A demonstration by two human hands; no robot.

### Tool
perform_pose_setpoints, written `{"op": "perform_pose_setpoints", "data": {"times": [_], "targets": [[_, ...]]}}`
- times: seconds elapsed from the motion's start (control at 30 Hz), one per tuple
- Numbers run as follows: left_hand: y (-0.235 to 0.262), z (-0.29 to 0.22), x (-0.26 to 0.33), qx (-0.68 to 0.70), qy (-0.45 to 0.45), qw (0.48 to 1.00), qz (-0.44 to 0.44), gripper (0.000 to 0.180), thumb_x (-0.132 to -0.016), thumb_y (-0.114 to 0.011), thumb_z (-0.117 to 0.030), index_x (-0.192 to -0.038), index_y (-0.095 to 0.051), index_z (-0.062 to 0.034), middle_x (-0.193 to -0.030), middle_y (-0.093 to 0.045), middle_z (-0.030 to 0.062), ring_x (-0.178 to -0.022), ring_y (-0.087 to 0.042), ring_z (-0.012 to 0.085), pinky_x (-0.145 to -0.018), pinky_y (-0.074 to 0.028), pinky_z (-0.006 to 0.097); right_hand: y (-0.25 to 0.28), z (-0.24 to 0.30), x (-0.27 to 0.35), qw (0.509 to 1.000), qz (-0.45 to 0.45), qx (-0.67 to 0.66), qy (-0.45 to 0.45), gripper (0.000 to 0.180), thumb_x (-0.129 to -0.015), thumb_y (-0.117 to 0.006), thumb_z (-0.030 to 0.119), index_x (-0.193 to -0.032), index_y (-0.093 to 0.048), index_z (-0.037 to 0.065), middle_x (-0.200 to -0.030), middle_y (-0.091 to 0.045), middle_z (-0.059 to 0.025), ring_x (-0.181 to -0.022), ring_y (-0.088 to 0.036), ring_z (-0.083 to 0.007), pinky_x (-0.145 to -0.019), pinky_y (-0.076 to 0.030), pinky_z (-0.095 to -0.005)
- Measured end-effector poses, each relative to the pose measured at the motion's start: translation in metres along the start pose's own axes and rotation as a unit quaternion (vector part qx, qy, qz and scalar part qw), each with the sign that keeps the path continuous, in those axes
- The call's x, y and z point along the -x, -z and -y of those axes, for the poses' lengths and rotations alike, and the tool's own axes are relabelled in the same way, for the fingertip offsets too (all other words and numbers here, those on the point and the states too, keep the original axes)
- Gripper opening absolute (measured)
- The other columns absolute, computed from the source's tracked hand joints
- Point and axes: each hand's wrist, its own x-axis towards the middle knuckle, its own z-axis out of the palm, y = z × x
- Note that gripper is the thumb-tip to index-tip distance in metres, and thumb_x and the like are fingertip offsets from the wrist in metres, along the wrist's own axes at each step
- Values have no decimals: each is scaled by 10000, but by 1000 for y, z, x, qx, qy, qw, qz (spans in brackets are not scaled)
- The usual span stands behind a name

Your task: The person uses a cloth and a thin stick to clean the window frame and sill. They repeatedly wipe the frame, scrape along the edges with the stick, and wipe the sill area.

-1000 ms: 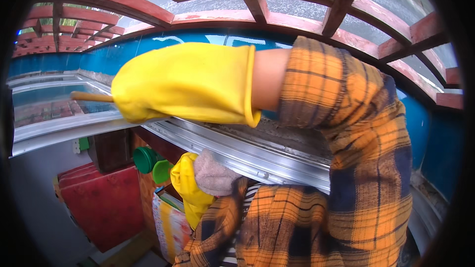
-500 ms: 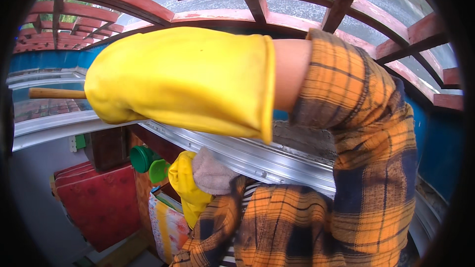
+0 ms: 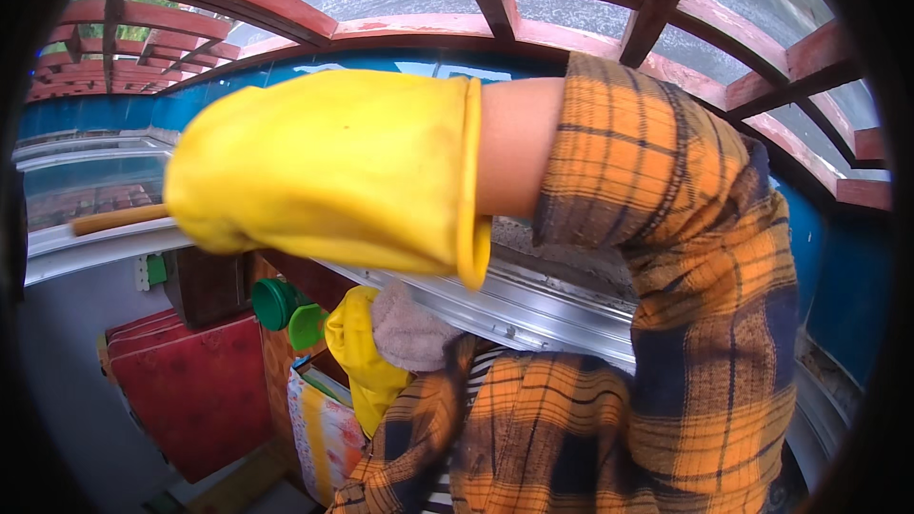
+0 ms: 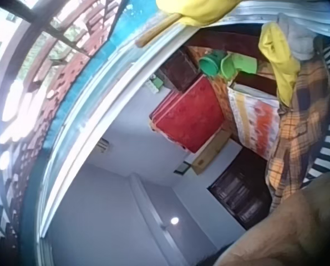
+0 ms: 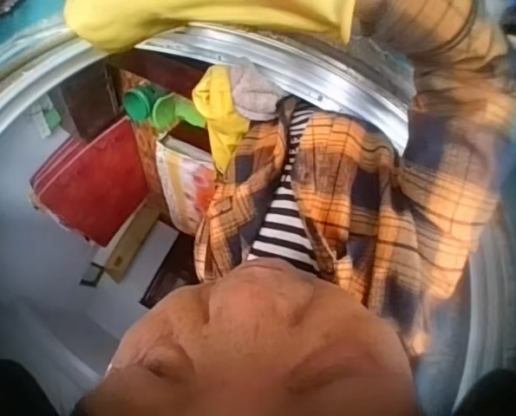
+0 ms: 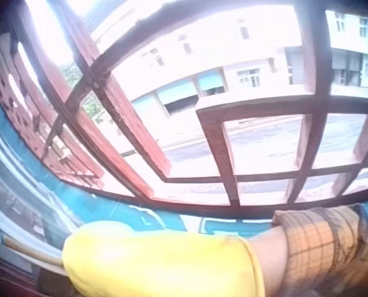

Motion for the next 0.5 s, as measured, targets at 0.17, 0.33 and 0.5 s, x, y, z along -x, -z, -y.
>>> {"op": "perform_pose_setpoints", "data": {"times": [0.17,0.33,0.5], "targets": [[3,-7,8,-2,2,1000,-14,294,-1094,-617,-154,-838,-621,-9,-783,-578,34,-711,-512,115,-631,-416,317,2,7,17,999,-29,-24,12,374,-1114,-598,359,-1106,-791,39,-915,-765,-181,-830,-746,-364,-764,-603,-464],[1,-7,4,10,5,1000,2,282,-1082,-633,-135,-830,-615,-10,-777,-562,32,-705,-503,116,-626,-408,317,5,8,32,996,-74,-54,0,385,-1114,-600,362,-1079,-802,36,-896,-764,-177,-814,-745,-361,-751,-603,-463],[-2,-25,-1,-24,-7,999,36,390,-1136,-543,-174,-791,-587,1,-762,-584,42,-708,-505,118,-652,-412,340,-19,-8,16,991,-83,-99,24,405,-1110,-615,366,-1009,-797,19,-848,-744,-183,-796,-732,-374,-740,-591,-473]]}}
